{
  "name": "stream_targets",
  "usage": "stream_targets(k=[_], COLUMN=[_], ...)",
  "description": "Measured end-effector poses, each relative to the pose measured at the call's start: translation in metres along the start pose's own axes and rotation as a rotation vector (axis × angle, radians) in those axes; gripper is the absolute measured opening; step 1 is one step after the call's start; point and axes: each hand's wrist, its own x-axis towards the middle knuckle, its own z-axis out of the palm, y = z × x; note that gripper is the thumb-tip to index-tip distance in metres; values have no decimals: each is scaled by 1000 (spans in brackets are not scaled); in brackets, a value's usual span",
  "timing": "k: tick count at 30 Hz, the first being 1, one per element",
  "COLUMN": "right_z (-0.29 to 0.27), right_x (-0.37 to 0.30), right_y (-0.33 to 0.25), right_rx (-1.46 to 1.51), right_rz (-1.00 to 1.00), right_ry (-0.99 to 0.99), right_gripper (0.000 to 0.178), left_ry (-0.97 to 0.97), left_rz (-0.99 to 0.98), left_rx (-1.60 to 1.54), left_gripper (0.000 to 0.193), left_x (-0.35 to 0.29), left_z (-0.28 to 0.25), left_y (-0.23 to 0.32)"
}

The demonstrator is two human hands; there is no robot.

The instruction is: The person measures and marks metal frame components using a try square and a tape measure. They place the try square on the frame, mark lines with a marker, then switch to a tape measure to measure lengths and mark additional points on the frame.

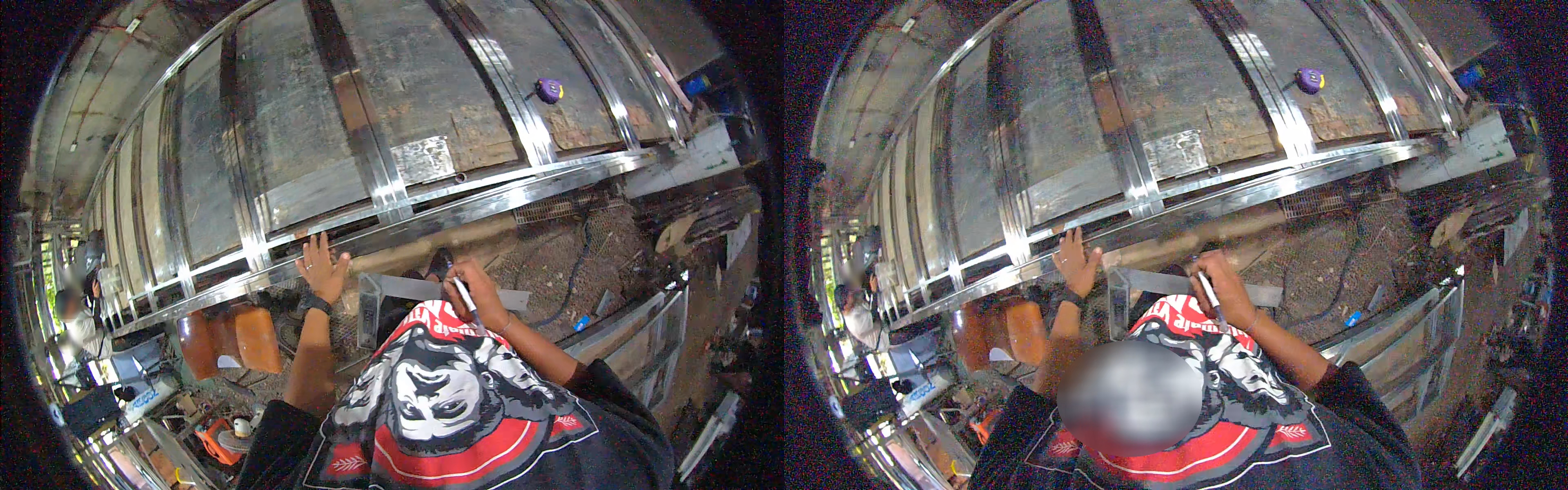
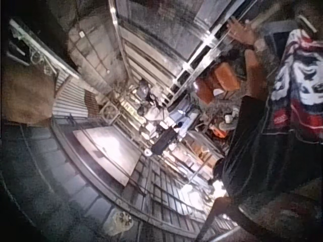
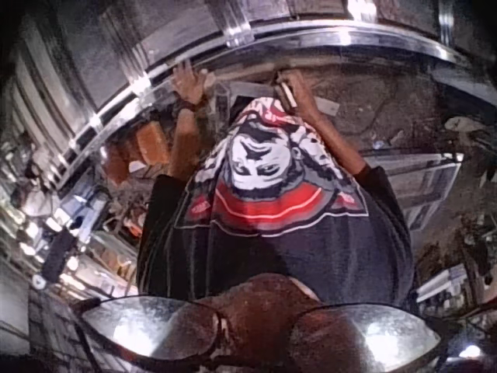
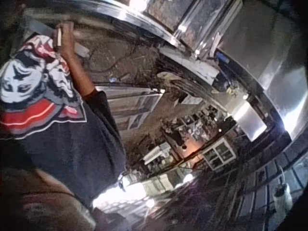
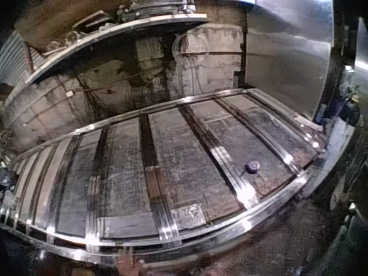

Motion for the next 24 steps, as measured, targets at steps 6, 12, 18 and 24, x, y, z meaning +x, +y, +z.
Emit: stream_targets(k=[6,12,18,24], right_z=[2,3,1,1], right_x=[0,-1,2,3], right_y=[0,5,1,3], right_rx=[29,28,21,14], right_rz=[-11,-47,-4,-43], right_ry=[-3,-13,6,1], right_gripper=[26,28,23,25], left_ry=[-4,-54,-88,-44], left_rz=[8,-16,-25,-6], left_rx=[-21,-18,2,-15], left_gripper=[88,89,90,89], left_x=[4,7,8,6], left_z=[2,-1,-8,-6], left_y=[-2,-4,2,3])
